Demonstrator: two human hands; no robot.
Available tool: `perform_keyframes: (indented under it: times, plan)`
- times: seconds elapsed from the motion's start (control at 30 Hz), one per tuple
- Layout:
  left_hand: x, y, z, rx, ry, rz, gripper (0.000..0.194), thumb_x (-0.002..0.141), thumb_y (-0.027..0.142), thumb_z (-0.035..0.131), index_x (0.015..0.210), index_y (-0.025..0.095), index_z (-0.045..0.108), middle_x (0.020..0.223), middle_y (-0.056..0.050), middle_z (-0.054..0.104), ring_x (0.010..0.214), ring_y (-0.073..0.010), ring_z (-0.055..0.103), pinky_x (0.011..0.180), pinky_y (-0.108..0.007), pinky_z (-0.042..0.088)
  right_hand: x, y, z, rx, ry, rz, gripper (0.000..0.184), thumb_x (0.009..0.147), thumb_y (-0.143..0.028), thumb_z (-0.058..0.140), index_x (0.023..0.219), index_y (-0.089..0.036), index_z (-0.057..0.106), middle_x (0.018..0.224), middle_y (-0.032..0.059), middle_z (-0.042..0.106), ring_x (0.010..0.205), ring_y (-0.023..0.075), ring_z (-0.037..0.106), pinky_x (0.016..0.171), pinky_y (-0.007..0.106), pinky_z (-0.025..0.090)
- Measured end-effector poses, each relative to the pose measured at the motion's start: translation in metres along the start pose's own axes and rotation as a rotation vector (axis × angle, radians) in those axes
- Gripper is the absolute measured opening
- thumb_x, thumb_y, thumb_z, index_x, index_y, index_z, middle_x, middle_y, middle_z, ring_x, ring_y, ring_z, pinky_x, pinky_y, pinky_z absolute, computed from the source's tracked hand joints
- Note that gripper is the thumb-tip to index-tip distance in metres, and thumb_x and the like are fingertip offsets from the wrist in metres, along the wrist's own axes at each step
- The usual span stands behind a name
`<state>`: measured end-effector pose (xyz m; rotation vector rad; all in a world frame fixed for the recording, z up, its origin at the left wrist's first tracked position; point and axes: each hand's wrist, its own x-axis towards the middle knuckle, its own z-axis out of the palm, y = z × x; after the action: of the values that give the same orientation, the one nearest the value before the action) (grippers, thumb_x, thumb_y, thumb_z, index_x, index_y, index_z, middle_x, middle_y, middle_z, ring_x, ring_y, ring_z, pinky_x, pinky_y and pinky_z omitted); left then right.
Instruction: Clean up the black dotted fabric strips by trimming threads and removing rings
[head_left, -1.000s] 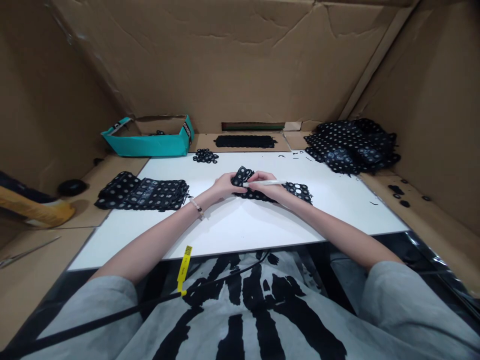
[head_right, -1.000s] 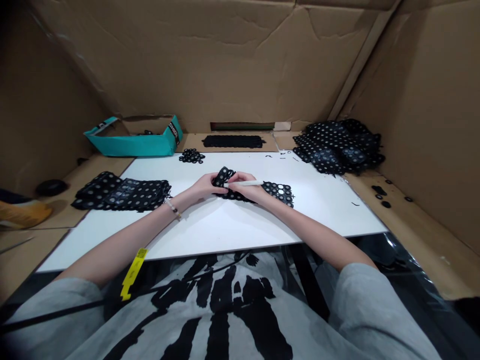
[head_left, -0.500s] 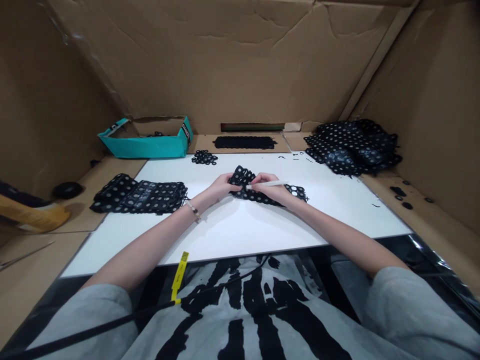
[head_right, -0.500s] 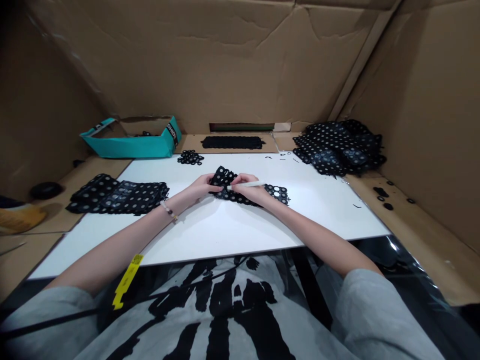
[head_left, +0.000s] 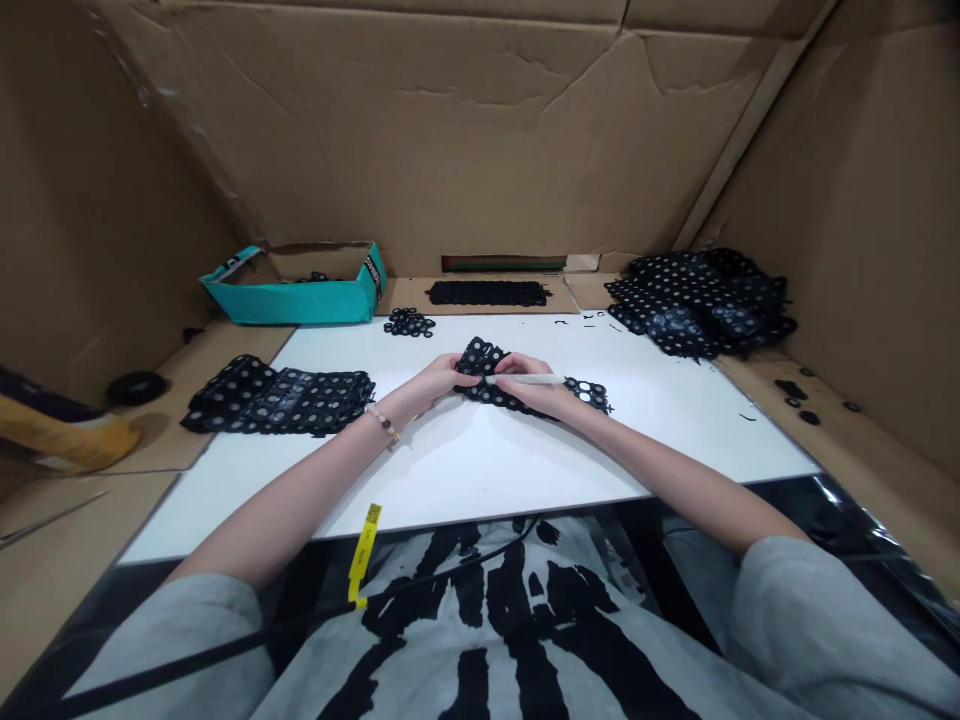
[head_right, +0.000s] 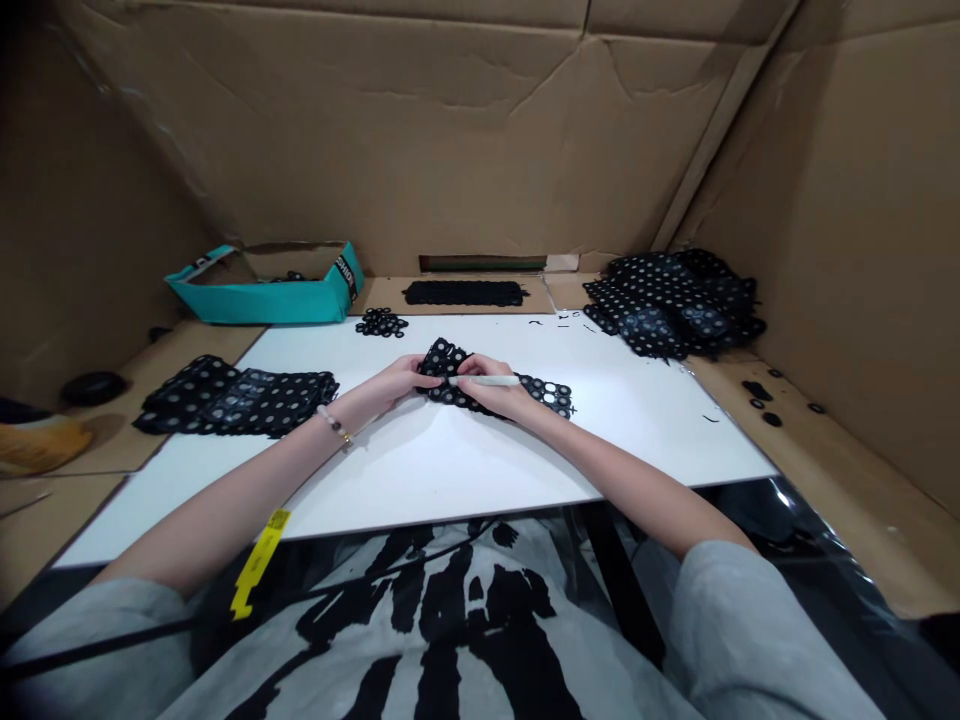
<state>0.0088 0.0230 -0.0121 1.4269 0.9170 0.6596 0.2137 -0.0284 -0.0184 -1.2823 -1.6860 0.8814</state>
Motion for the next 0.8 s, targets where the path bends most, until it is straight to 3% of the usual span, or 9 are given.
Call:
perform_keyframes:
  times: [0.23,0.33,0.43,0.57,0.67,0.8]
  plan:
    - [0.002,0.000,-0.003,0.080,0.006,0.021,0.037,0.060,0.020,0.071,0.096,0.013,0.068,0.092,-0.005,0.072,0.086,-0.0218,0.063,0.079,-0.032,0.048,0.016,0.003,-0.036,0.134,-0.089,0.085,0.016,0.075,-0.034,0.064,0.073,-0.018,0.060,0.110,0.0077,0.069,0.071,0.0128,0.063,0.057,0.024,0.045]
    - [0.001,-0.001,0.000,0.185,0.000,0.115,0.044,0.062,0.023,0.071,0.105,0.015,0.068,0.100,-0.005,0.071,0.092,-0.0225,0.063,0.081,-0.032,0.048,0.017,0.004,-0.036,0.187,-0.216,0.079,0.015,0.075,-0.033,0.064,0.076,-0.019,0.060,0.097,0.0062,0.070,0.066,0.0128,0.062,0.053,0.024,0.043]
    - [0.000,-0.004,0.002,0.360,0.009,0.184,0.051,0.060,0.031,0.078,0.107,0.016,0.068,0.104,-0.004,0.070,0.097,-0.0249,0.062,0.085,-0.033,0.047,0.014,0.004,-0.030,0.176,-0.225,0.011,0.016,0.075,-0.033,0.066,0.078,-0.019,0.061,0.073,0.0002,0.064,0.060,0.0113,0.058,0.053,0.022,0.043]
    - [-0.001,-0.006,0.003,0.401,0.012,0.087,0.045,0.061,0.039,0.079,0.097,0.014,0.069,0.092,-0.004,0.070,0.088,-0.0249,0.063,0.080,-0.034,0.049,0.011,0.000,-0.025,0.210,-0.192,0.040,0.014,0.075,-0.030,0.066,0.076,-0.019,0.059,0.067,-0.0010,0.062,0.062,0.0131,0.061,0.054,0.023,0.047]
    - [-0.002,-0.005,0.003,0.296,0.040,0.018,0.047,0.059,0.038,0.081,0.097,0.012,0.068,0.095,-0.006,0.071,0.088,-0.0238,0.063,0.079,-0.033,0.049,0.011,0.000,-0.023,0.198,-0.200,0.113,0.009,0.072,-0.023,0.063,0.070,-0.019,0.057,0.070,0.0007,0.065,0.067,0.0153,0.065,0.051,0.022,0.048]
    - [-0.005,-0.001,0.004,0.260,0.049,0.007,0.046,0.059,0.037,0.082,0.096,0.012,0.068,0.100,-0.008,0.072,0.090,-0.0237,0.064,0.079,-0.033,0.049,0.012,0.003,-0.018,0.164,-0.155,0.102,0.006,0.071,-0.021,0.062,0.068,-0.019,0.058,0.068,0.0010,0.065,0.067,0.0154,0.065,0.048,0.020,0.047]
